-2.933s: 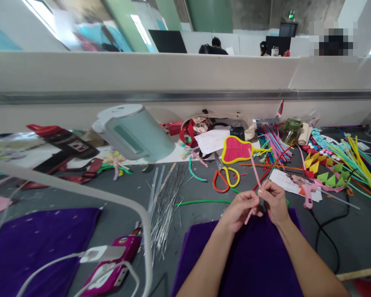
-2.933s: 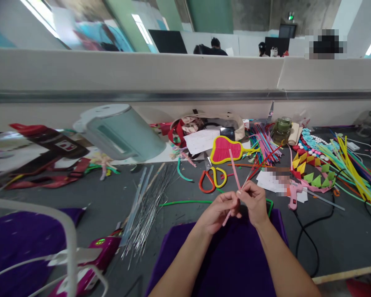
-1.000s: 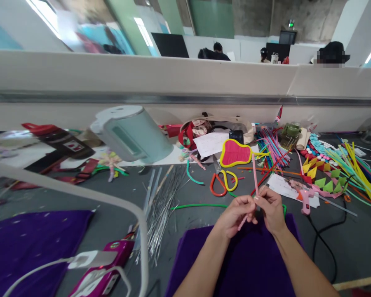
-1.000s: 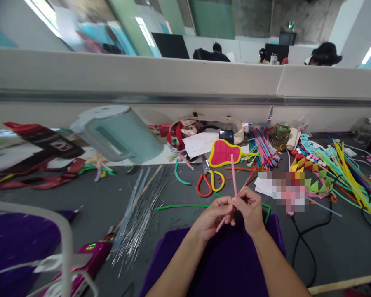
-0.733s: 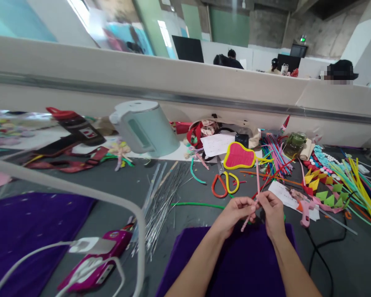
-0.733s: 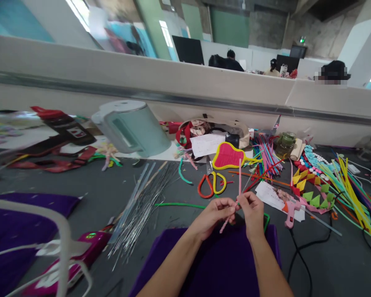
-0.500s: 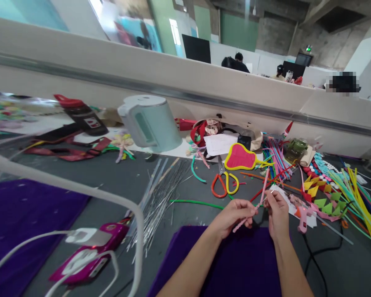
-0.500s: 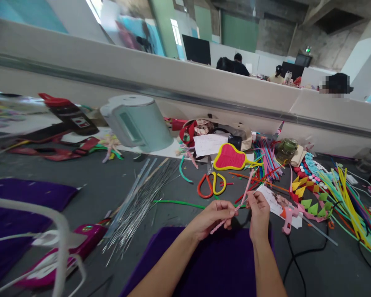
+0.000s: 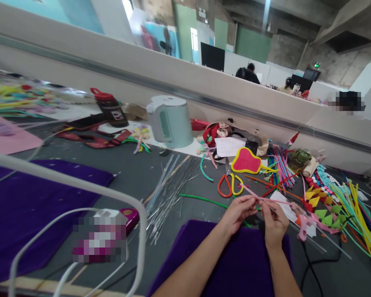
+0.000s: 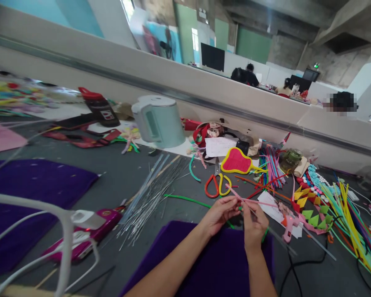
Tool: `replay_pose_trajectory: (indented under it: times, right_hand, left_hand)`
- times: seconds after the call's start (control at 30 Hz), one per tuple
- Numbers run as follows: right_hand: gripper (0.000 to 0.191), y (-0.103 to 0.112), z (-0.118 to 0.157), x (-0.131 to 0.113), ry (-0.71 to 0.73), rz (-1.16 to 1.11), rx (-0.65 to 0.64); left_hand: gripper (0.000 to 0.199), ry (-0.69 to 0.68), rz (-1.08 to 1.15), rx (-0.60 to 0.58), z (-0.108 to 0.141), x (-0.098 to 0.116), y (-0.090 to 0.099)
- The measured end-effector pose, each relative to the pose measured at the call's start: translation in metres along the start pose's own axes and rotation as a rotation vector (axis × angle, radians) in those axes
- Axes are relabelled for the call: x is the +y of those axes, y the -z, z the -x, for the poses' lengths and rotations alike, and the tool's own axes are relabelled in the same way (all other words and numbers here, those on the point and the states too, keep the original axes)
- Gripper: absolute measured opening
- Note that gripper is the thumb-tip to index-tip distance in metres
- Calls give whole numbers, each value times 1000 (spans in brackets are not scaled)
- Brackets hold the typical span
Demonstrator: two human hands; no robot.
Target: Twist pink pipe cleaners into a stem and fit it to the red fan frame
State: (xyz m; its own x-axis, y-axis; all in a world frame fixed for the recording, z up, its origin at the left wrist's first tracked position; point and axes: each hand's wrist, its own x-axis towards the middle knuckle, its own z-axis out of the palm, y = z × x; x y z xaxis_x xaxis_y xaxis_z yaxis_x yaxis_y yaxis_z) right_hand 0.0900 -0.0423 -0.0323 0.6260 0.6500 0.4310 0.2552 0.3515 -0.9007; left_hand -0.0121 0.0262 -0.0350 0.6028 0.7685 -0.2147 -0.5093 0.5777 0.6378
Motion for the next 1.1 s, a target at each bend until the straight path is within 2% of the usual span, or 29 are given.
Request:
replay_pose_trajectory:
  times: [0.1, 0.2, 0.33, 0.47, 0.57, 0.7, 0.77, 0.87, 0.97, 1.1]
  right_hand:
    - [13, -3, 8, -1, 151, 147, -146]
    - [18, -7, 11, 0, 266, 155, -239]
    - [19, -7, 9, 5, 257, 224, -284]
    - [24, -3, 3, 10, 226, 329, -260]
    - [31, -2, -1, 12, 94, 246, -221]
    - [35, -4, -6, 10, -290, -54, -198]
    - [35, -5, -8, 7, -429, -191, -214]
    - [32, -7, -9, 3, -505, -298, -230]
    - [27, -8, -8, 3, -513, -341, -232]
    - [23, -3, -10, 6, -534, -382, -170]
  left_hand:
    - [27, -35, 26, 26, 1, 6, 0]
    - [23, -51, 50, 50, 2, 16, 2]
    - [22, -124, 10, 76, 4, 30, 5]
    - [23, -161, -47, 89, 4, 38, 9]
    - [24, -161, -43, 94, 4, 41, 11]
    - [25, -120, -62, 56, 6, 42, 10]
    - [25, -82, -126, 15, 7, 38, 7]
    - [28, -6, -238, -51, 8, 28, 2]
    - [31, 53, -311, -125, 10, 14, -5]
    - [31, 79, -304, -121, 12, 2, -11]
